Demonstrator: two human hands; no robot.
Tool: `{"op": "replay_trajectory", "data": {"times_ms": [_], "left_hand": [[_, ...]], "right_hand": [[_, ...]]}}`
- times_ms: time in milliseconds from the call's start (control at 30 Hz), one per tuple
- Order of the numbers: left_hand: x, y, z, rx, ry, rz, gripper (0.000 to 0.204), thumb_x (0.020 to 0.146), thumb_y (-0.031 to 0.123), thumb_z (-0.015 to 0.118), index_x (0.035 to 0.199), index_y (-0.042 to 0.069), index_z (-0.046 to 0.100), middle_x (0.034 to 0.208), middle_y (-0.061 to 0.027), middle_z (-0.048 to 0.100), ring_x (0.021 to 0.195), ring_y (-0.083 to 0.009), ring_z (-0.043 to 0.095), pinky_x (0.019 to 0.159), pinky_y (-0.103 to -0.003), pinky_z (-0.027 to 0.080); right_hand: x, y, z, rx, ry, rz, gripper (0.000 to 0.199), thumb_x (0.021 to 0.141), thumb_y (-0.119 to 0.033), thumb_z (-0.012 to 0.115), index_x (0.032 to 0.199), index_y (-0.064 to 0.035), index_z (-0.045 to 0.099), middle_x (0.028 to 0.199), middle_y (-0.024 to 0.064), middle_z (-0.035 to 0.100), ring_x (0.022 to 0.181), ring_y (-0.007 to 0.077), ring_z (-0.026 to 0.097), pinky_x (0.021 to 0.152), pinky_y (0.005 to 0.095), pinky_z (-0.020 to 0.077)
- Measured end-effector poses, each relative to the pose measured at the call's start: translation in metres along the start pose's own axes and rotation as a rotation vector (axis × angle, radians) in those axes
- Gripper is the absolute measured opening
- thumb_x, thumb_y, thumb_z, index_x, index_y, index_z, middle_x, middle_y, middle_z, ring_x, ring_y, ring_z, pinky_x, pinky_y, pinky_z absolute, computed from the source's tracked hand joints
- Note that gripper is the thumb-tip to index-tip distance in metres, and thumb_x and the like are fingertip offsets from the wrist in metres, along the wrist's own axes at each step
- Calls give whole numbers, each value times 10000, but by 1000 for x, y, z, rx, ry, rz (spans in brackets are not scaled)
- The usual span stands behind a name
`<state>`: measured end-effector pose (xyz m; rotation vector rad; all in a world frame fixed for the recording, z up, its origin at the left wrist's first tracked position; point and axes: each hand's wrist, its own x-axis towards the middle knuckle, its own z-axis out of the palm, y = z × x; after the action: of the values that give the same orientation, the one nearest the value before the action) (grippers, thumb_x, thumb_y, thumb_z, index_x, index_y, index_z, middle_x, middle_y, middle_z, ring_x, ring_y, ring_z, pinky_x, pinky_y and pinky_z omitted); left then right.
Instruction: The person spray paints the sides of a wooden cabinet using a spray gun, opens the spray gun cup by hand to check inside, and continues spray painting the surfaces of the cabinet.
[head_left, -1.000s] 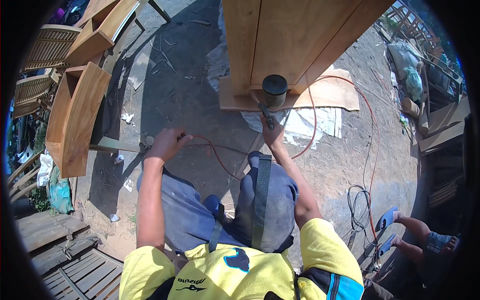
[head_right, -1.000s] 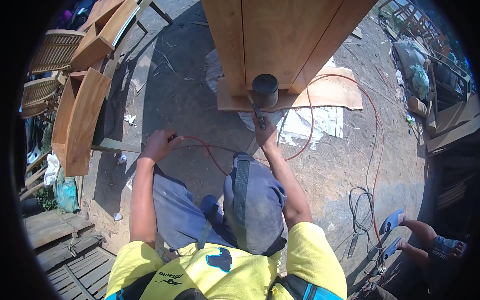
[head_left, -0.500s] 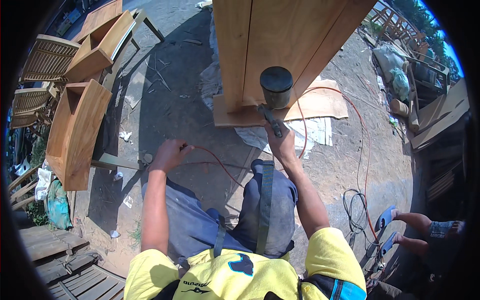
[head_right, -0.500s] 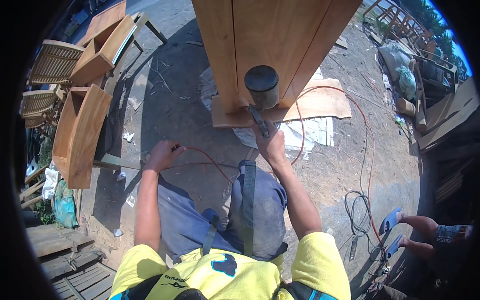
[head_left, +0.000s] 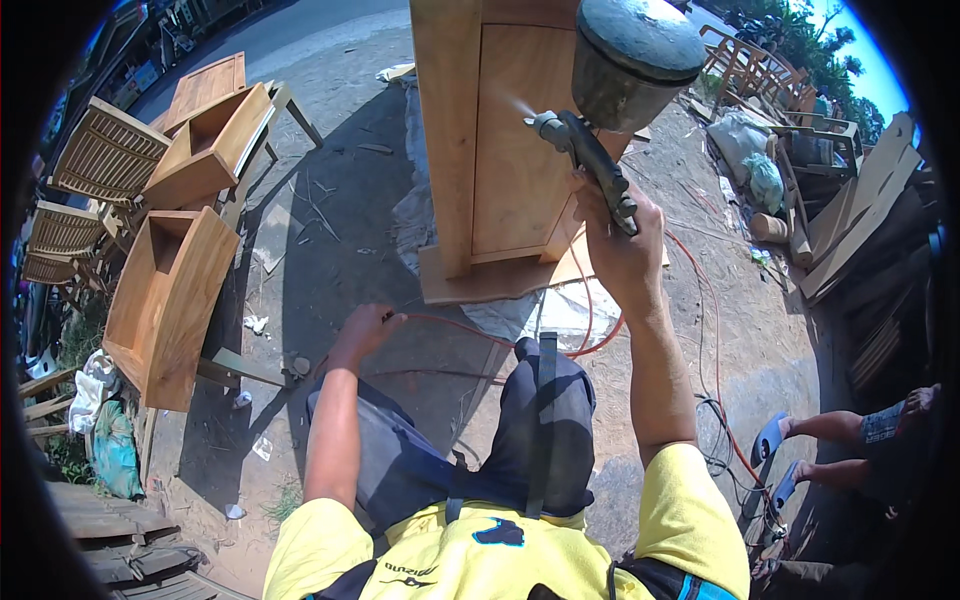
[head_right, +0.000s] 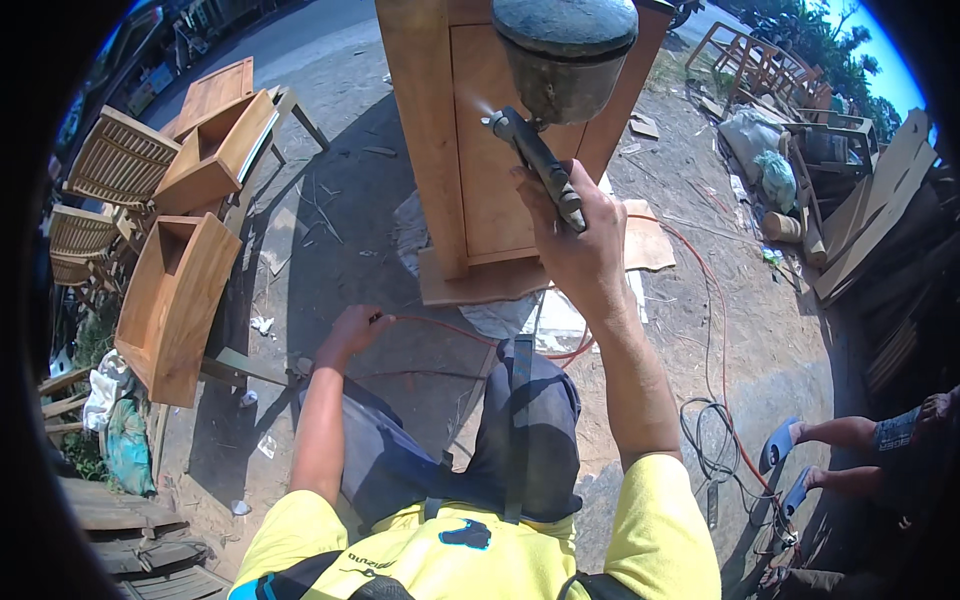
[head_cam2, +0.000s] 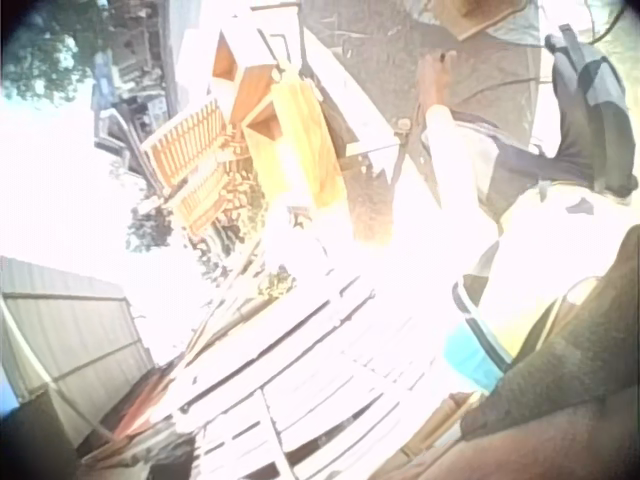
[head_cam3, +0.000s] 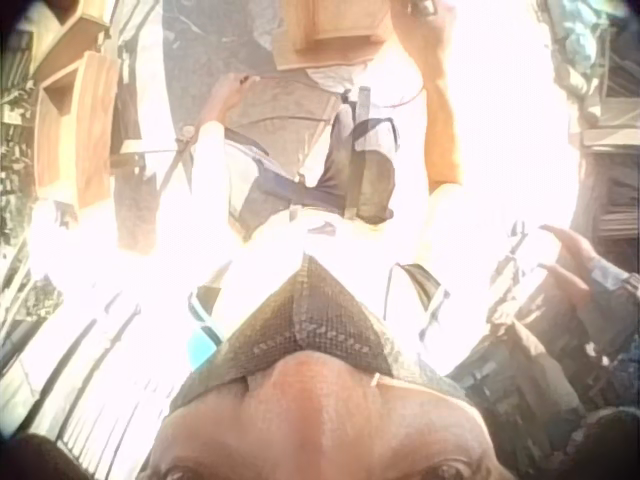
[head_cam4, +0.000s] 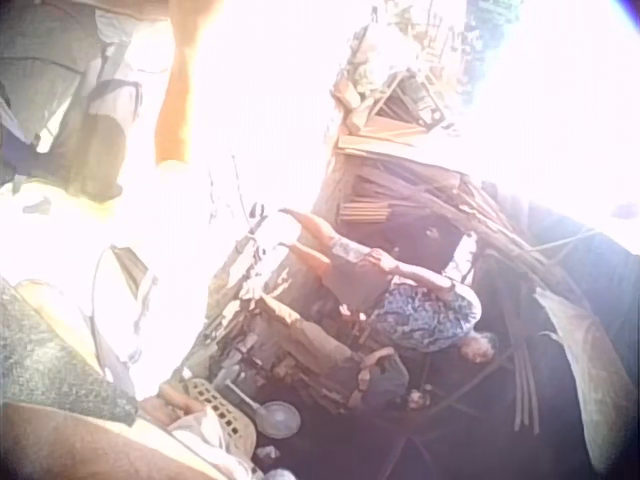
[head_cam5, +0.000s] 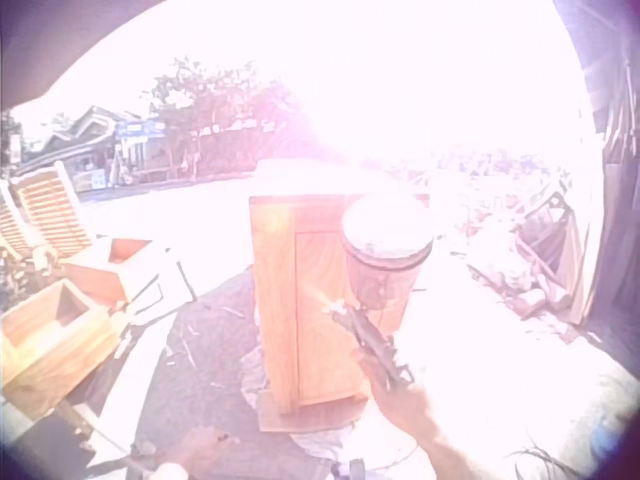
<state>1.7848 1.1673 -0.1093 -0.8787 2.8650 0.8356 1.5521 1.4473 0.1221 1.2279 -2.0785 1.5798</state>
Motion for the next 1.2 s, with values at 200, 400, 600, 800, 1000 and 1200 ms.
{"op": "replay_trajectory", "data": {"times_ms": [200, 400, 600, 800, 1000, 1200], "left_hand": [[3, -2, 3, 6, 21, 37, 386, 964, 431, 708, 1024, 60, 796, 965, -212, 759, 925, -425, 721, 805, -510, 550], [3, -4, -1, -27, 43, 19, 401, 959, 441, 715, 1023, 52, 791, 967, -216, 760, 945, -417, 725, 807, -507, 559], [-13, -18, -10, -16, 57, -29, 408, 946, 440, 732, 1003, 40, 790, 945, -212, 763, 916, -415, 731, 810, -506, 558], [-23, -36, -12, 10, 75, 1, 394, 948, 417, 740, 1008, 31, 787, 928, -224, 762, 916, -416, 736, 811, -497, 562], [-35, -46, -16, 45, 32, -88, 398, 953, 412, 737, 998, 20, 789, 891, -226, 754, 893, -418, 735, 789, -495, 563], [-41, -57, -17, 40, 48, -72, 407, 941, 420, 755, 960, 15, 779, 856, -222, 743, 858, -419, 732, 763, -491, 559]], "right_hand": [[37, -42, -6, -43, 140, -134, 183, 1019, -240, 739, 1094, -75, 757, 698, 48, 681, 564, 78, 557, 521, 293, 419], [33, -27, 19, 26, 174, -184, 200, 1008, -263, 757, 1039, -65, 743, 677, 64, 660, 550, 127, 583, 528, 319, 443], [-24, 13, 49, -25, -4, 39, 171, 988, -189, 754, 1016, -28, 706, 764, 139, 728, 633, 207, 696, 594, 349, 511], [-83, 84, 83, -99, -130, 187, 209, 985, -212, 751, 1014, -10, 702, 773, 189, 722, 688, 320, 736, 619, 393, 532], [-133, 130, 132, -22, -156, 341, 306, 982, -298, 756, 913, -12, 671, 703, 238, 659, 703, 448, 695, 592, 477, 497], [-191, 200, 178, -62, -181, 402, 298, 1011, -324, 702, 1081, -34, 722, 733, 216, 685, 700, 407, 720, 612, 455, 522]]}}
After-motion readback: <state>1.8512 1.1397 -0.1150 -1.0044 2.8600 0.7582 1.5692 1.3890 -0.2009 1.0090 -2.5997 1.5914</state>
